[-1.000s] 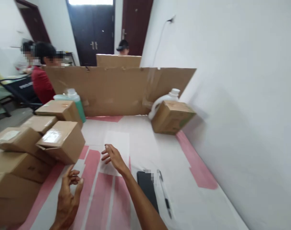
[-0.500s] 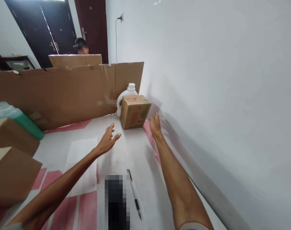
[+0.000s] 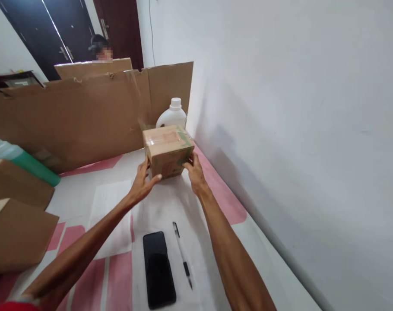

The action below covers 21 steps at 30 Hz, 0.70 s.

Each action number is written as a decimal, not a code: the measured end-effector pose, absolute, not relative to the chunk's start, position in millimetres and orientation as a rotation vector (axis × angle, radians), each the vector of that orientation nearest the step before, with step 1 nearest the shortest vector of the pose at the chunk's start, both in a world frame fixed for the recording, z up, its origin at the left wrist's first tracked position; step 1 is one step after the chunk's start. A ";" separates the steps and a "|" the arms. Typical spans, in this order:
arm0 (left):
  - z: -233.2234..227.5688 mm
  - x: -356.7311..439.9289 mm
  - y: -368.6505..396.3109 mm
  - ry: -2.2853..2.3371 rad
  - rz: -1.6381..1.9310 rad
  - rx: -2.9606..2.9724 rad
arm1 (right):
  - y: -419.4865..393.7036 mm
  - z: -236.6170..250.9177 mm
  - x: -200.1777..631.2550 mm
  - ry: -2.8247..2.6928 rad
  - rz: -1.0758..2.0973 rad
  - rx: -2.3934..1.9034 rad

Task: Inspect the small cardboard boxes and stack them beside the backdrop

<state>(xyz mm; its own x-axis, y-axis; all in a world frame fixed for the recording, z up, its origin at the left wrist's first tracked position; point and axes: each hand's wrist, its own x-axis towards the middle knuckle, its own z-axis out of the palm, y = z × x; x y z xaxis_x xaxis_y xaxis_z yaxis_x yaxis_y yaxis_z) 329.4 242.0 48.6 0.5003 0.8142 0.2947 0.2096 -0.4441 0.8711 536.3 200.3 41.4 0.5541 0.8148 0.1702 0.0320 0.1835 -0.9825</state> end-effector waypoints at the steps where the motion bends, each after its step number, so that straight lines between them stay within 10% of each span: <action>1: 44.3 302.0 215.8 0.900 0.954 1.928 | 184.0 43.1 515.6 -0.885 0.707 -1.228; 10: 20.7 95.1 -14.0 1.520 0.971 2.328 | 99.5 39.8 359.6 -1.125 1.197 -0.968; 21: -6.6 57.7 29.9 1.436 1.099 1.762 | 84.7 5.8 290.6 -1.139 1.088 -1.179</action>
